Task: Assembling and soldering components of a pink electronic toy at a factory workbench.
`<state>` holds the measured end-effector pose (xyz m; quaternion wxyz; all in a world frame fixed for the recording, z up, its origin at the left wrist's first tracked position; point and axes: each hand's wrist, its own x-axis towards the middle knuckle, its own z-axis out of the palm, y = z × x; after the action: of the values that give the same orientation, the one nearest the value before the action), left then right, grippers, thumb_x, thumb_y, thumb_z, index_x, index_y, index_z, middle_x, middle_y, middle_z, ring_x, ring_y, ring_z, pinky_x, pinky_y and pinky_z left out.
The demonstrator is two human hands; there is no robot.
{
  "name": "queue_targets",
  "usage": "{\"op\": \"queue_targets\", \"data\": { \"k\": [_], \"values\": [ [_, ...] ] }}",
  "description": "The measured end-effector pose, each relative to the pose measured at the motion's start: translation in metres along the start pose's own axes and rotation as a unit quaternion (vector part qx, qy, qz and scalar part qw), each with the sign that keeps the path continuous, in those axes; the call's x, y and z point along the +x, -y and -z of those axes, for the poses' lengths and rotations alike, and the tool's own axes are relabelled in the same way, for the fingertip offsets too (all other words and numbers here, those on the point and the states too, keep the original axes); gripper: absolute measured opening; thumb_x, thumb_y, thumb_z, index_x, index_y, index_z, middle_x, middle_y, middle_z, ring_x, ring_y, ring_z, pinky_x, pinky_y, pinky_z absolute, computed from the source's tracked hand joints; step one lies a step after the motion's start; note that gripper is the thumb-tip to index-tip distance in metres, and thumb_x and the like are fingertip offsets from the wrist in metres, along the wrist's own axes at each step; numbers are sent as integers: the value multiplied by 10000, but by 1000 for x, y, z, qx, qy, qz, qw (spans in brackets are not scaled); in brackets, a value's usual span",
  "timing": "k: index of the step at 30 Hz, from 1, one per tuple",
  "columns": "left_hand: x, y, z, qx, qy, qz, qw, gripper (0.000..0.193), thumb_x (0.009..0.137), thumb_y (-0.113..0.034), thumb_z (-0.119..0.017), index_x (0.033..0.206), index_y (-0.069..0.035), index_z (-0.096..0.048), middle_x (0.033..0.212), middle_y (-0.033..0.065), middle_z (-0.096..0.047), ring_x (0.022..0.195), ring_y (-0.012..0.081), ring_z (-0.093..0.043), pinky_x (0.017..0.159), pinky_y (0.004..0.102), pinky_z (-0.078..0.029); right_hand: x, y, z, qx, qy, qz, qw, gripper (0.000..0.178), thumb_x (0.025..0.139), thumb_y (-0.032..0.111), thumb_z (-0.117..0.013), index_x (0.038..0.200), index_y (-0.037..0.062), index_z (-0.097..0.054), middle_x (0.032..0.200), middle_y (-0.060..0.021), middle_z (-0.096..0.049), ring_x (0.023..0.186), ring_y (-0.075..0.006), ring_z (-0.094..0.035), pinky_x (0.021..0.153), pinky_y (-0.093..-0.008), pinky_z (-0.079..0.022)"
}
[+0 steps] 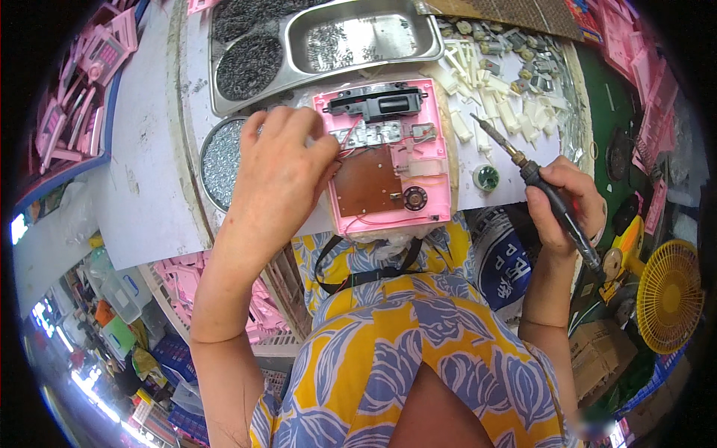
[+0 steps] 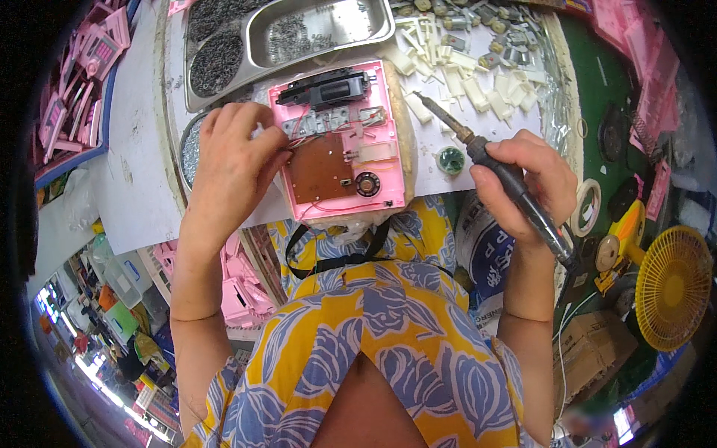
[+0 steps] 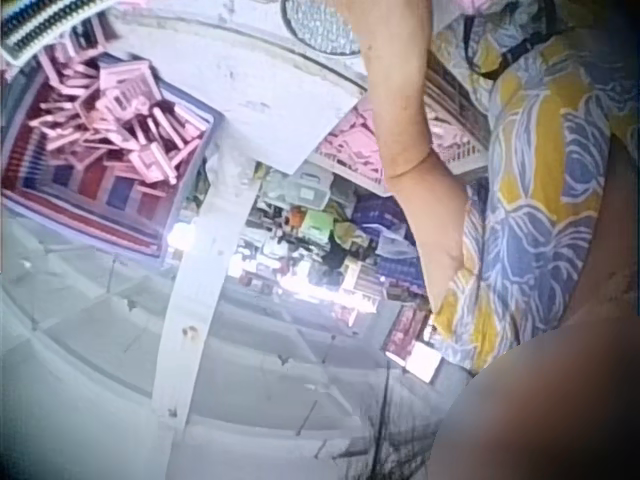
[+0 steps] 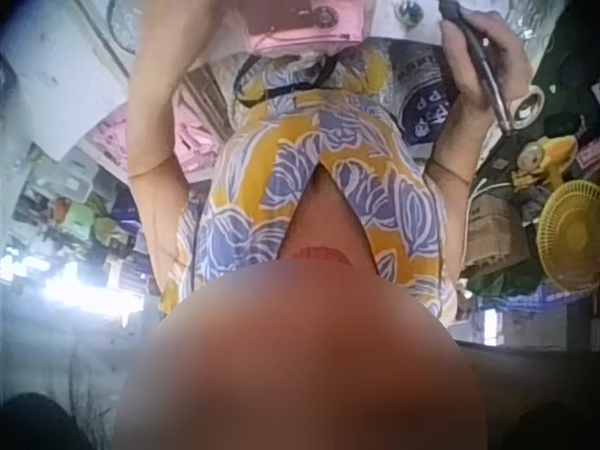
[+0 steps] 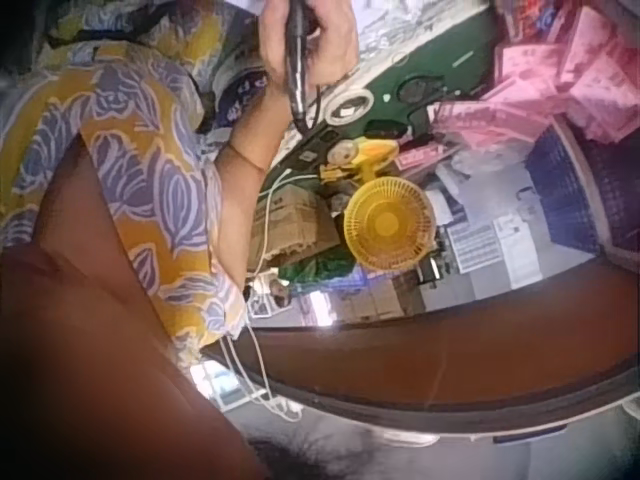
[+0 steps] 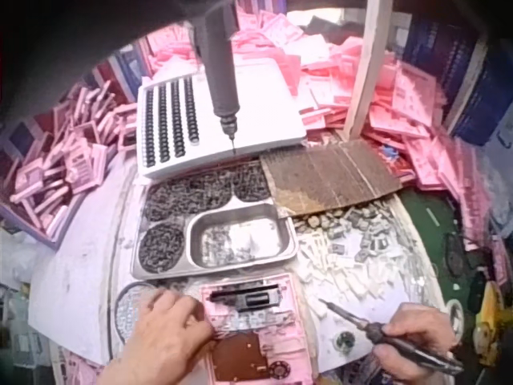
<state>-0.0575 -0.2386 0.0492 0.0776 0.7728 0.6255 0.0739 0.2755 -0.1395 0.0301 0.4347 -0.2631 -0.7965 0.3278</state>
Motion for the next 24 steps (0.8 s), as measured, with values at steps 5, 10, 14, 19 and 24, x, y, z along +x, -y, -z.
{"op": "queue_targets", "data": {
  "k": [5,10,14,19,24],
  "values": [
    [10,-1,-10,-204,-174,-10,963,69,841,-27,-757,897,-44,-720,934,71,-699,767,215,-673,649,312,-531,8,10,-20,55,-65,-95,992,335,821,5,-794,1111,-41,-633,970,-109,-679,814,-140,-624,721,-241,-484],
    [23,-33,-32,-562,-105,225,789,53,943,-15,-695,963,33,-693,876,56,-726,696,70,-651,618,214,-531,47,23,-71,162,-33,-201,966,438,851,-20,-755,1265,-6,-614,1015,-60,-680,928,-112,-648,834,-247,-523],
    [27,-37,-31,-663,-97,234,704,92,936,-22,-711,1004,30,-678,846,64,-717,689,83,-657,595,202,-512,63,18,-100,218,31,-191,956,568,843,-48,-718,1378,72,-569,1061,-52,-664,973,-125,-661,880,-268,-543],
    [21,-33,-36,-652,-131,211,717,86,936,-37,-719,995,22,-699,825,40,-703,657,67,-624,574,200,-488,71,17,-114,211,46,-187,958,557,844,-50,-695,1373,79,-581,1018,-53,-668,894,-112,-664,792,-258,-552],
    [22,-23,-36,-478,-172,148,849,99,894,-68,-744,954,6,-716,815,60,-704,704,99,-641,646,266,-512,62,15,-109,125,34,-127,983,541,841,-40,-713,1358,62,-591,995,-48,-672,875,-102,-656,781,-249,-543]
  ]
}}
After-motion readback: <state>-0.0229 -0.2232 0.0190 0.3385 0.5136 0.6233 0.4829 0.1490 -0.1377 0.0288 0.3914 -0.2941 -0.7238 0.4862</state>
